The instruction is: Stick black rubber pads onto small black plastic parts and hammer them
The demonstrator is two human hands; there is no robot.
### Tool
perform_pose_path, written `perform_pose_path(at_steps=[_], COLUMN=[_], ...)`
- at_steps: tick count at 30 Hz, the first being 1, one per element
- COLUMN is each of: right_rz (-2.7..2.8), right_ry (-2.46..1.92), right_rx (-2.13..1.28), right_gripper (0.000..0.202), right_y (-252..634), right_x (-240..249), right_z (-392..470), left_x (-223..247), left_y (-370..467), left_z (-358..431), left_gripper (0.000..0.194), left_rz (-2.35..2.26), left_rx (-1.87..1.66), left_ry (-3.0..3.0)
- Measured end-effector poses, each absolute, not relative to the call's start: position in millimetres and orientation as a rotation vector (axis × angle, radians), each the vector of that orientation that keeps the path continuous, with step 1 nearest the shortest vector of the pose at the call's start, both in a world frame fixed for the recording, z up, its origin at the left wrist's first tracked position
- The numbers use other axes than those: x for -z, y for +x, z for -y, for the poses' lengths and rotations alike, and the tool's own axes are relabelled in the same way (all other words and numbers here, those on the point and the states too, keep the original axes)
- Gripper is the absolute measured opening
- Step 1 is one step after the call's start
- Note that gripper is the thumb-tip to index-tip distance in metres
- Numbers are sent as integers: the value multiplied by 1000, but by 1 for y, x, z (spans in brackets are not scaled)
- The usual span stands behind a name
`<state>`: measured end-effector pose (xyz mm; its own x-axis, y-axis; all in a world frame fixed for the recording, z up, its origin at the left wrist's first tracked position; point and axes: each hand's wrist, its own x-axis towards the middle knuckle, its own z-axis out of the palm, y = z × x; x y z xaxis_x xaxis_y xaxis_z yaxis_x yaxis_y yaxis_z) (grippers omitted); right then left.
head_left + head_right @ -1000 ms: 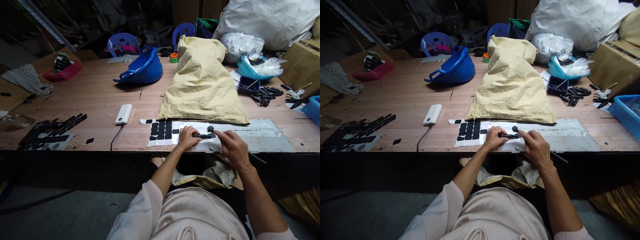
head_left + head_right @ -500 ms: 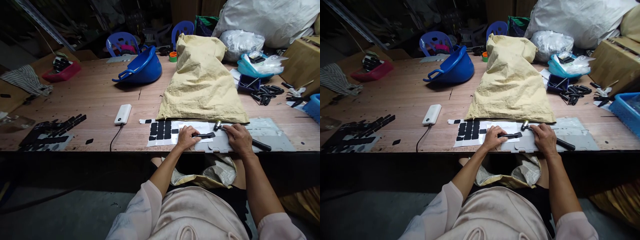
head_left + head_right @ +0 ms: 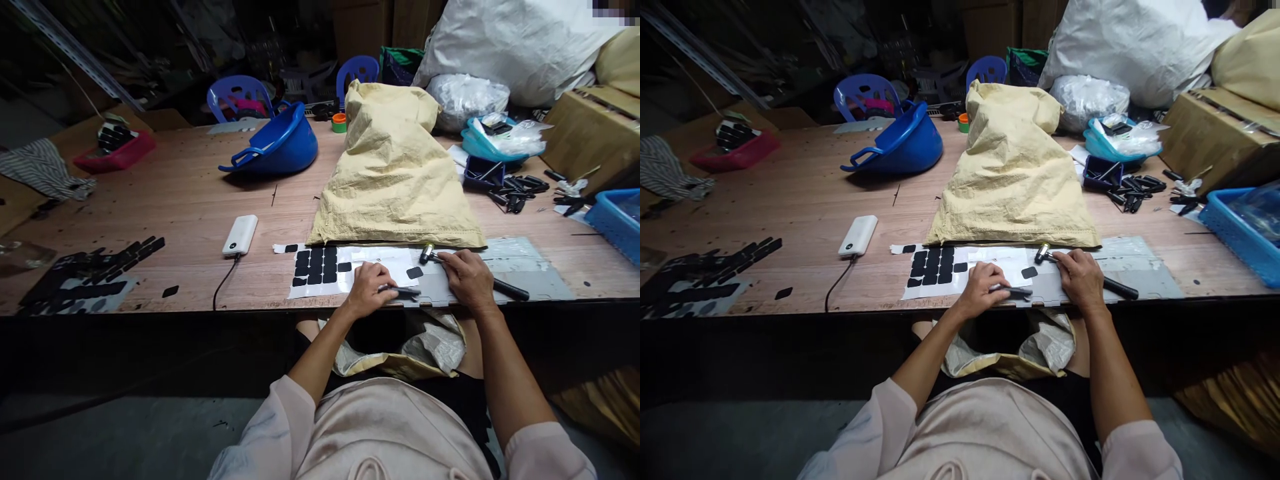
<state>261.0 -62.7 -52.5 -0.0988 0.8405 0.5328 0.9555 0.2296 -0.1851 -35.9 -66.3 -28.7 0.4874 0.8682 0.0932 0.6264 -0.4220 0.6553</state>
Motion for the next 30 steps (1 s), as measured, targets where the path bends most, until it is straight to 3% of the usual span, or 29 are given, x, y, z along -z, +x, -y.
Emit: perform_pose_path(at_steps=[10, 13, 18, 24, 30], right_rz=[1968, 1973, 1958, 1956, 1962], right_ry=[-1639, -1629, -1632, -1622, -1618], right_rx=[318, 336, 326, 321, 347], right_gripper=[30, 29, 28, 28, 28], right_y=[260, 260, 260, 260, 260], right_x=[54, 55, 55, 58, 59], right_z=[63, 63, 63, 62, 62], left_x=[36, 31, 13, -14, -23], left_y=[-53, -46, -36, -35, -43], left_z=[118, 90, 23, -26, -50], left_gripper=[26, 16, 31, 42, 27], left_rz=[-963, -1210, -1729, -1991, -2156], left_rx=[-533, -665, -551, -442, -360], left_ry=[2333, 2236, 2190, 2254, 2108])
